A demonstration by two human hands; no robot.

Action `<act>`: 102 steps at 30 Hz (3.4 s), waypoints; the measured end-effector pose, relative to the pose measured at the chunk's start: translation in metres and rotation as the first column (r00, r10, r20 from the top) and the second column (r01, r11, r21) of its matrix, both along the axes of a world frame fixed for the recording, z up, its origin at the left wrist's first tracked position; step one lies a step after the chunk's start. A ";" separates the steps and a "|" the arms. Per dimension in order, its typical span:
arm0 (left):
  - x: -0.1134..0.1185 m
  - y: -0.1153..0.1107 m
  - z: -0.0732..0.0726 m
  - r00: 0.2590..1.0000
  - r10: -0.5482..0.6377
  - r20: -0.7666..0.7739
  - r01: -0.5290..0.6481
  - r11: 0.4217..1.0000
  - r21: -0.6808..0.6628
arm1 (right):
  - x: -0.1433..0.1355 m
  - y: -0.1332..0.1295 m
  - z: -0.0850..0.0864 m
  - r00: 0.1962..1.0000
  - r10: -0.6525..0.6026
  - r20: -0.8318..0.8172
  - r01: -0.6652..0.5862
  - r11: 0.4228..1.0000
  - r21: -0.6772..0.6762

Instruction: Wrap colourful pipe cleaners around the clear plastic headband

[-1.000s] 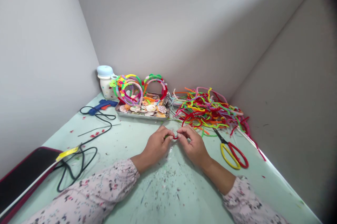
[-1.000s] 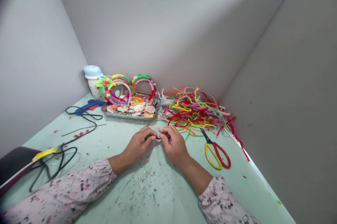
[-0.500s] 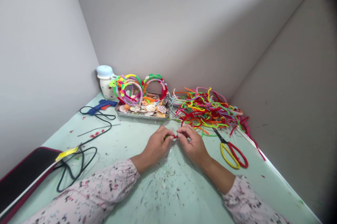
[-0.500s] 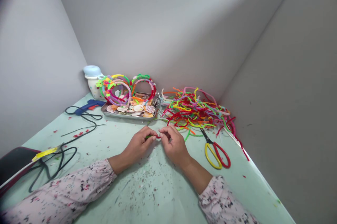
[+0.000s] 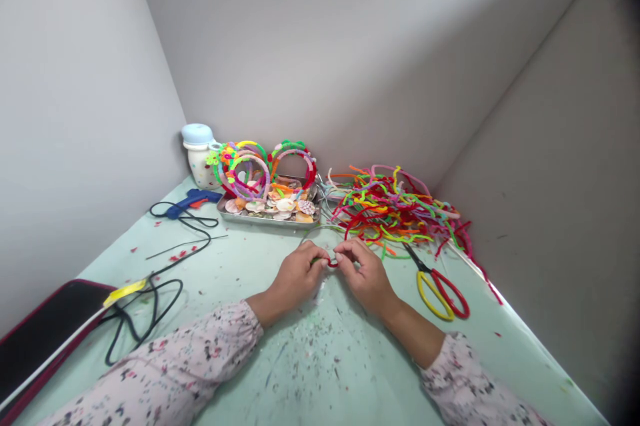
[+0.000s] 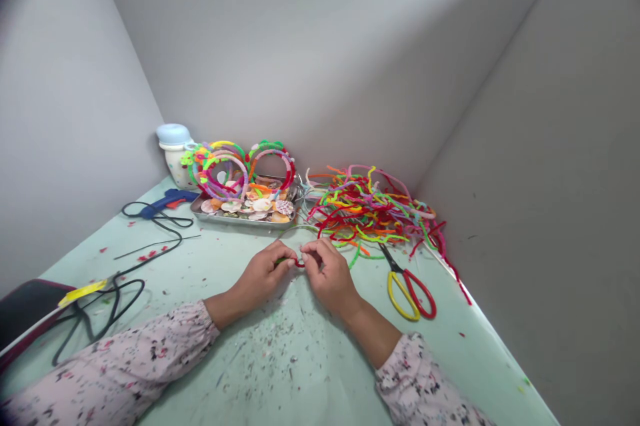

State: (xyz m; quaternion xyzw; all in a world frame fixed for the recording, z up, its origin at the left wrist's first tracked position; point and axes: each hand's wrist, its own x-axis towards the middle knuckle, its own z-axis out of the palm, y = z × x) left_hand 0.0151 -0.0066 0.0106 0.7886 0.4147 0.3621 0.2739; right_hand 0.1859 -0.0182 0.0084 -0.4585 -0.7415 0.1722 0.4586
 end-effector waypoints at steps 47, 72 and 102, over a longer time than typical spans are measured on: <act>0.001 -0.001 -0.001 0.999 -0.004 -0.043 0.005 1.000 0.008 | -0.002 -0.003 0.005 0.999 0.039 0.001 -0.039 0.999 0.014; 0.001 0.000 0.001 0.998 -0.044 0.036 0.046 0.997 -0.055 | -0.002 -0.001 0.002 1.000 0.010 -0.007 -0.010 1.000 0.021; 0.001 0.000 -0.003 0.992 0.073 0.107 -0.070 0.997 -0.033 | -0.002 -0.001 0.002 0.989 -0.117 -0.090 0.126 0.987 0.104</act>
